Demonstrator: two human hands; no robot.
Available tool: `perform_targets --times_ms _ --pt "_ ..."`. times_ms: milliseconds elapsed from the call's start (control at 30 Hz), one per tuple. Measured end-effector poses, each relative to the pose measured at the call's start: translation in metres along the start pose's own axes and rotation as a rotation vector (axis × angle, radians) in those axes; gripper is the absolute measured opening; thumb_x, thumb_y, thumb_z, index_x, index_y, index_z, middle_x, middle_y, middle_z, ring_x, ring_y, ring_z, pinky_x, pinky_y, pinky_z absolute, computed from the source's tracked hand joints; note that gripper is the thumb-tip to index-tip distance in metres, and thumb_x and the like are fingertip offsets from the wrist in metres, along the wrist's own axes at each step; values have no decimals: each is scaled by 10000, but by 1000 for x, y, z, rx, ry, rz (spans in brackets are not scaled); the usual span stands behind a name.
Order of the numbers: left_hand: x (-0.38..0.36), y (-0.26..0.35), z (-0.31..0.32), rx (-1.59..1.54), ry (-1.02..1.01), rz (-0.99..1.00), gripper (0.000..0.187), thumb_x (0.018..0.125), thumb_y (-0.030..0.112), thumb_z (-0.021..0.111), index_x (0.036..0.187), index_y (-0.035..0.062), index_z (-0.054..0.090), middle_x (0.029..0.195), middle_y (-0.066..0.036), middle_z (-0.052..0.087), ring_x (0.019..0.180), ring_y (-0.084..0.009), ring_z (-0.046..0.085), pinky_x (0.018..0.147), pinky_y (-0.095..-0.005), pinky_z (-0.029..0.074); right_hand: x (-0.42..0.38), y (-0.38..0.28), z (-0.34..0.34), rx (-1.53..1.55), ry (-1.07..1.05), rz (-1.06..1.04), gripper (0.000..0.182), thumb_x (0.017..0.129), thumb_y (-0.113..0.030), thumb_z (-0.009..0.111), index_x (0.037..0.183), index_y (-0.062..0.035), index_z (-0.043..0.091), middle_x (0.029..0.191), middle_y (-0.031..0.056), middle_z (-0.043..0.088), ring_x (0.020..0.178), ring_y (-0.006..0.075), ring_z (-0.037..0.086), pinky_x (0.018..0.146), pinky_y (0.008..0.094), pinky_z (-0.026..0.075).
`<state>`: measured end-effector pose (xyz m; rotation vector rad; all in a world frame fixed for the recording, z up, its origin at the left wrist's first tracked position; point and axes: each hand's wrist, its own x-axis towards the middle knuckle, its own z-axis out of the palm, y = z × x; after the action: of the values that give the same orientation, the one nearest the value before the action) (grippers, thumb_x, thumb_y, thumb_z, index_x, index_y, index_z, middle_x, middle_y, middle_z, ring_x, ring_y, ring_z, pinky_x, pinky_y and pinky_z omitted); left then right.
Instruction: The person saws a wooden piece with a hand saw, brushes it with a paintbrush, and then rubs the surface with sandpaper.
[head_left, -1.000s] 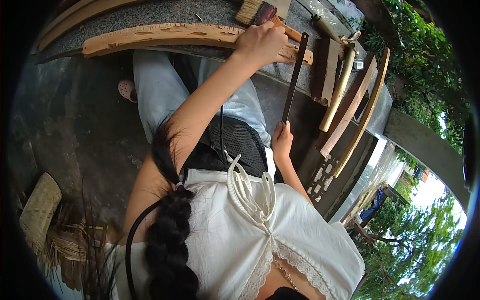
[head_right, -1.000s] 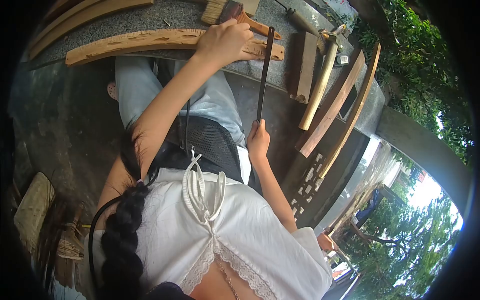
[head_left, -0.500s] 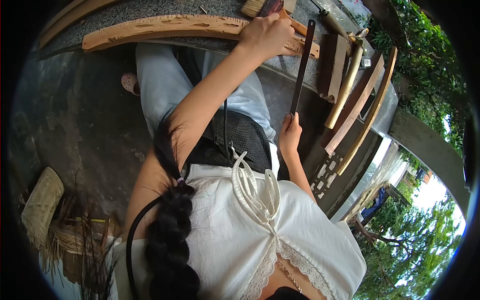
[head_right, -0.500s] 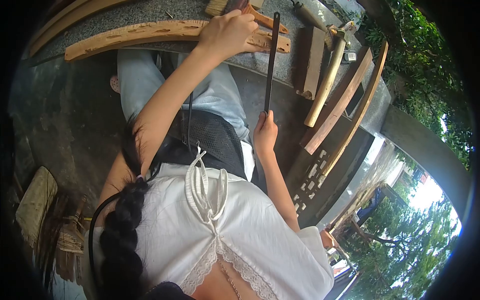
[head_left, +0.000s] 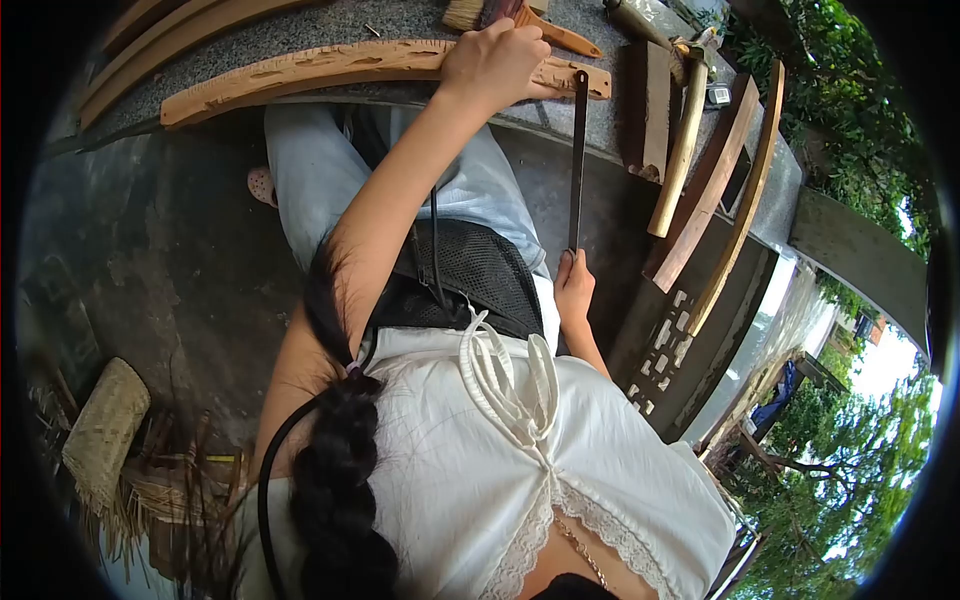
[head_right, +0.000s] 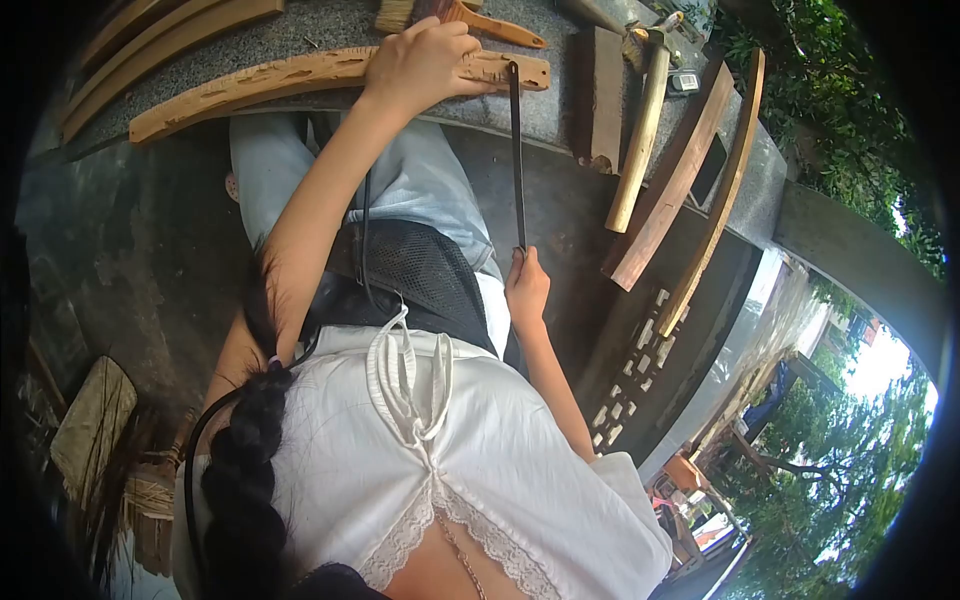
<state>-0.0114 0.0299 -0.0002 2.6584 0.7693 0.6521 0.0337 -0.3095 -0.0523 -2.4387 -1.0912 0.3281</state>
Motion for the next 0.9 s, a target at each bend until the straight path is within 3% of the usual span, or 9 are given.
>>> perform_targets --times_ms 200,300,367,467,700,767,800,833,900 --pt "-2 2 -4 -8 0 30 396 660 459 777 877 135 706 883 14 632 928 -194 646 735 -359 589 -1 -3 -5 153 -123 132 162 985 -144 471 896 -11 499 667 202 555 574 391 561 529 414 418" --pt "1 2 -5 -17 -10 27 397 659 460 779 864 130 697 867 12 624 925 -196 642 737 -363 583 3 -10 -19 259 -159 160 196 997 -162 451 884 -8 496 632 168 513 534 318 523 530 368 396" --pt "2 1 -8 -6 -16 40 398 656 461 780 855 128 693 861 11 620 923 -197 640 737 -364 581 3 -13 -36 314 -275 178 241 1010 -199 444 855 -21 494 604 88 471 523 185 460 519 314 367" --pt "3 1 -5 -32 -14 18 413 639 466 790 851 125 695 875 12 644 913 -195 640 722 -359 577 1 -4 -41 659 -422 437 309 1022 -278 450 809 -58 488 639 -39 426 552 52 378 494 246 321" --pt "1 6 -5 -19 19 12 436 613 487 797 844 127 712 868 16 649 886 -188 644 704 -344 577 3 2 -41 944 -585 587 315 1022 -294 449 806 -66 467 636 -46 411 553 40 372 491 241 317" --pt "1 7 -5 -11 21 3 437 609 490 798 836 127 711 859 19 644 875 -185 643 697 -343 578 2 6 -38 615 -426 375 274 1012 -272 465 843 -56 469 606 23 445 502 134 416 485 286 348" --pt "2 7 -5 -5 22 -12 438 605 492 799 828 126 710 849 23 640 864 -182 642 690 -342 579 4 -13 -47 239 -256 130 220 995 -228 475 876 -43 479 605 141 511 508 322 513 499 392 403" --pt "2 7 -4 2 24 -1 438 605 492 799 828 126 710 849 23 640 864 -182 642 690 -342 579 1 -16 -48 249 -247 128 220 995 -228 475 876 -43 479 605 141 511 508 322 513 499 392 403" --pt "1 8 -2 2 49 0 434 599 486 804 822 126 709 826 28 630 850 -178 638 671 -340 578 -6 -20 -46 -18 -94 103 190 986 -196 469 888 -34 486 669 215 561 625 445 554 549 491 423"
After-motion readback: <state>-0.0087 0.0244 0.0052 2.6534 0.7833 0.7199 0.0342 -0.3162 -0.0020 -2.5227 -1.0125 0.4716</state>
